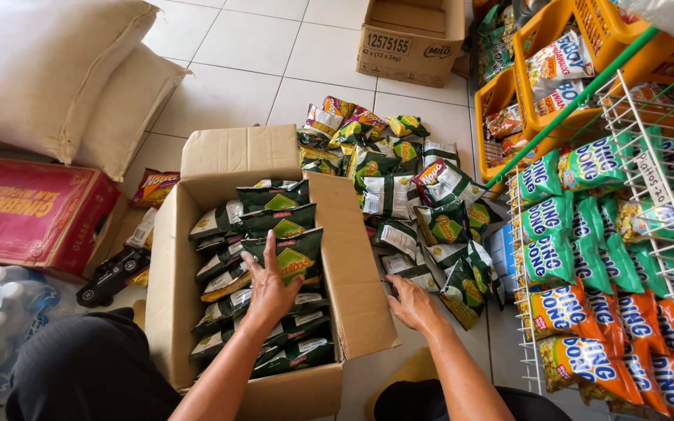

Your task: Packing individual snack bags into a cardboard box.

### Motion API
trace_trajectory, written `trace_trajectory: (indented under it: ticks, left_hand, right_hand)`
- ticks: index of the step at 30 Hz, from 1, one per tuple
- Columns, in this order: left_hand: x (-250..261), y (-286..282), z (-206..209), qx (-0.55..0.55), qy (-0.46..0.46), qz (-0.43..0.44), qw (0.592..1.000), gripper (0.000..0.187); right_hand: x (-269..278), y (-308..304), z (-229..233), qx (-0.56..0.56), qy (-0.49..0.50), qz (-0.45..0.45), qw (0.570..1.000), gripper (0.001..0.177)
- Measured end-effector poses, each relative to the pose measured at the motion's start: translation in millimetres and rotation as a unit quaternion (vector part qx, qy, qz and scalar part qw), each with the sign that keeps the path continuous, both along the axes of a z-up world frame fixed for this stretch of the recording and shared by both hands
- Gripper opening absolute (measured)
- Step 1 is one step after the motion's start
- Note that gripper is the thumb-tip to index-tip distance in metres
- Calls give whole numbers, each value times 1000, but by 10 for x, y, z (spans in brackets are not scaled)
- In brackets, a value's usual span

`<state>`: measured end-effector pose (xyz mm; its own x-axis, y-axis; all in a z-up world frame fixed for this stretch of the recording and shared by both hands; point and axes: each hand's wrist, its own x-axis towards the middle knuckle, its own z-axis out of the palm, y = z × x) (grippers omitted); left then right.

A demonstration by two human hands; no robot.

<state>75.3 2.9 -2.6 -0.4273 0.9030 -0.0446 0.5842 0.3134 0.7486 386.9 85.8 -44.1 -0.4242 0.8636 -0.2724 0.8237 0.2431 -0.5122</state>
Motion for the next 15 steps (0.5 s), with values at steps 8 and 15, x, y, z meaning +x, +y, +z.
trace_trajectory:
  ticks: [8, 15]
  left_hand:
    - [99, -53, 251, 2, 123, 22, 992, 108]
    - [216, 56, 309, -48, 291, -72, 953, 103]
  right_hand:
    - [120, 2, -117, -2, -18, 0, 1000, 57]
    - [179, 0, -213, -32, -59, -3, 998, 62]
